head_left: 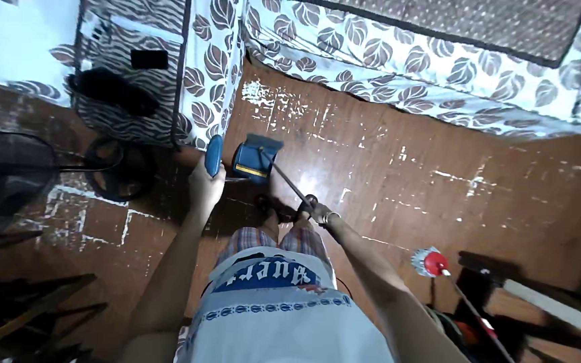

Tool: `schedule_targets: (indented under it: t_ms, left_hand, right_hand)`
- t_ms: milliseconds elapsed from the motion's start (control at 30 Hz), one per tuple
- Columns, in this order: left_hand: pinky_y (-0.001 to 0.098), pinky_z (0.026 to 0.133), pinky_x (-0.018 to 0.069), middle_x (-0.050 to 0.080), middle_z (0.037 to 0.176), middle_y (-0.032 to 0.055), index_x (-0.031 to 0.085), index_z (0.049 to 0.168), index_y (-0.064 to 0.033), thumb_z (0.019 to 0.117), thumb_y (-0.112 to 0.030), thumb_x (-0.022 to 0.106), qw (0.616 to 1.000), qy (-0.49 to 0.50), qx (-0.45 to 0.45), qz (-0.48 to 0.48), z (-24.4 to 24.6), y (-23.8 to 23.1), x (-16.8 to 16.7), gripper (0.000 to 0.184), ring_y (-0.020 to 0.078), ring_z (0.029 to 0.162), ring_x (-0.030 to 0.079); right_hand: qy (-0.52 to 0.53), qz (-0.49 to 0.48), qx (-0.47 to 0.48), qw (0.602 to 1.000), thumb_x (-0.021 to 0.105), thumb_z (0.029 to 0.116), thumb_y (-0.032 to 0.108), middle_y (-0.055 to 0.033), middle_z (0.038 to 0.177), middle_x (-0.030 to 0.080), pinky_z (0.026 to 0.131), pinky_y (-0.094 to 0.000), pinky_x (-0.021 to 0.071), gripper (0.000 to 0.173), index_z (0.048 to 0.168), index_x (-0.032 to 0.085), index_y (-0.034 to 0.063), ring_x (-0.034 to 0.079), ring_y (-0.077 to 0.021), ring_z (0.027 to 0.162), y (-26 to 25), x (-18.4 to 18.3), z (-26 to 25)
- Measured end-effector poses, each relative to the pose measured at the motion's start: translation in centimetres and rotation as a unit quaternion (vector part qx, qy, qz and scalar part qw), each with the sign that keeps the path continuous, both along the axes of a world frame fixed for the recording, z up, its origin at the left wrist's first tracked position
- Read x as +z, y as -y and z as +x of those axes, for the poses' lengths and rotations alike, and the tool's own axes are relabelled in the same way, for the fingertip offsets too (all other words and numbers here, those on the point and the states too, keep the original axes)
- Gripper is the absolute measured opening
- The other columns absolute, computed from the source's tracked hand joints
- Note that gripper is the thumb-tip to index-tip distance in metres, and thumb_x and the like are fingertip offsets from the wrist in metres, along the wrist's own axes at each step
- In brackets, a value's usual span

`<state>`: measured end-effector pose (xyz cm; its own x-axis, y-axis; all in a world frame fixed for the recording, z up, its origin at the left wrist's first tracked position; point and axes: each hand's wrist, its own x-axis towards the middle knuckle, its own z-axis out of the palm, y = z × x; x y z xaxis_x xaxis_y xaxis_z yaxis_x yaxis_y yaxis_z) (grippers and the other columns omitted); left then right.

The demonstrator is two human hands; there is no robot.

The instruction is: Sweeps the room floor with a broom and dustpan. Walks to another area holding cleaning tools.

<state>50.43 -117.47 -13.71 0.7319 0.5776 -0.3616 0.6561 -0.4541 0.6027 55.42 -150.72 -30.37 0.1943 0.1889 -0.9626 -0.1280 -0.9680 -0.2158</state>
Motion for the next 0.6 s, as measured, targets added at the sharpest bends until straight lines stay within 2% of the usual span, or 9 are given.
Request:
schedule_targets:
  t_ms: [67,100,167,233,333,400,467,567,600]
  left_hand:
    - [0.0561,0.081,0.0571,0.069,0.106,0.0223,0.056,0.134,-0.0023,0.1033,-0.023,0.059,1.0,0.023,0.001,-0.014,-1.2,-0.2,0.0,0.037,0.0343,0.088,0.07]
    - [0.0572,0.078,0.0565,0.069,0.104,0.0231,0.056,0.134,-0.0027,0.1033,-0.022,0.059,0.999,0.031,0.008,-0.018,-1.8,-0.2,0.1,0.036,0.0358,0.086,0.069]
    - [0.0584,0.076,0.0555,0.068,0.102,0.0239,0.056,0.132,-0.0026,0.103,-0.02,0.06,0.999,0.039,0.027,-0.022,-3.1,-0.3,0.2,0.034,0.0373,0.085,0.069]
    - [0.0578,0.077,0.0577,0.069,0.103,0.0244,0.057,0.132,-0.0004,0.1027,-0.019,0.061,0.998,0.049,0.041,-0.008,-4.5,-0.5,-0.1,0.035,0.0367,0.086,0.071]
    - [0.0608,0.084,0.0544,0.069,0.104,0.0287,0.058,0.13,0.0067,0.102,-0.019,0.061,0.994,0.004,0.103,0.022,-5.2,-0.1,1.0,0.038,0.0414,0.093,0.07]
    - [0.0605,0.088,0.054,0.069,0.107,0.029,0.057,0.134,0.006,0.1043,-0.021,0.059,0.986,-0.037,0.16,0.01,-5.3,0.5,2.2,0.04,0.0416,0.097,0.07]
    - [0.0591,0.08,0.0554,0.069,0.102,0.0268,0.057,0.132,0.0042,0.105,-0.022,0.059,0.978,-0.039,0.202,0.013,-5.6,1.5,2.8,0.038,0.0394,0.089,0.07]
    - [0.0534,0.076,0.056,0.069,0.099,0.0223,0.059,0.128,0.0028,0.104,-0.02,0.061,0.962,-0.038,0.27,0.02,-5.2,3.3,3.1,0.033,0.0323,0.083,0.069]
    - [0.0515,0.075,0.0556,0.068,0.097,0.0216,0.06,0.126,0.0028,0.1037,-0.02,0.061,0.955,-0.041,0.294,0.021,-5.0,3.8,3.0,0.032,0.0304,0.082,0.068]
  right_hand:
    - [0.0,0.016,-0.026,1.0,0.04,0.1122,0.034,-0.0274,0.129,0.062,0.088,-0.0565,0.0534,0.047,0.152,0.046,0.0091,0.067,-0.0387,0.101,1.3,2.5,0.0]
    - [0.004,0.013,-0.048,0.999,0.041,0.1124,0.035,-0.025,0.123,0.064,0.08,-0.0524,0.0546,0.048,0.155,0.043,0.0133,0.066,-0.0341,0.089,2.1,3.9,0.1]
    - [0.018,0.0,-0.101,0.995,0.04,0.1127,0.036,-0.0185,0.105,0.063,0.063,-0.042,0.0514,0.048,0.158,0.039,0.0193,0.057,-0.0231,0.067,3.6,6.5,1.3]
    - [0.046,-0.013,-0.132,0.99,0.039,0.113,0.036,-0.0155,0.097,0.062,0.058,-0.0383,0.0498,0.049,0.159,0.037,0.0195,0.053,-0.0193,0.061,4.3,8.1,3.9]
    - [0.104,-0.02,-0.128,0.986,0.037,0.1137,0.033,-0.0182,0.096,0.061,0.062,-0.0405,0.0514,0.048,0.156,0.039,0.0111,0.055,-0.022,0.064,3.6,7.2,9.7]
    - [0.125,-0.039,-0.116,0.985,0.036,0.1141,0.032,-0.0181,0.095,0.061,0.067,-0.0412,0.0529,0.045,0.15,0.044,0.0068,0.057,-0.0231,0.068,1.6,4.5,14.2]
    - [0.136,-0.045,-0.093,0.985,0.034,0.1142,0.034,-0.0191,0.098,0.06,0.071,-0.0434,0.0541,0.045,0.145,0.047,0.0044,0.06,-0.0258,0.073,-1.0,1.0,18.8]
    - [0.141,-0.04,-0.015,0.989,0.034,0.1134,0.033,-0.0282,0.116,0.064,0.083,-0.0545,0.0561,0.047,0.144,0.048,0.0002,0.068,-0.0377,0.091,-6.8,-2.7,24.1]
    - [0.136,-0.033,0.008,0.99,0.033,0.1133,0.033,-0.0285,0.116,0.064,0.083,-0.0552,0.056,0.048,0.145,0.047,-0.0003,0.068,-0.0381,0.091,-8.9,-3.6,25.1]
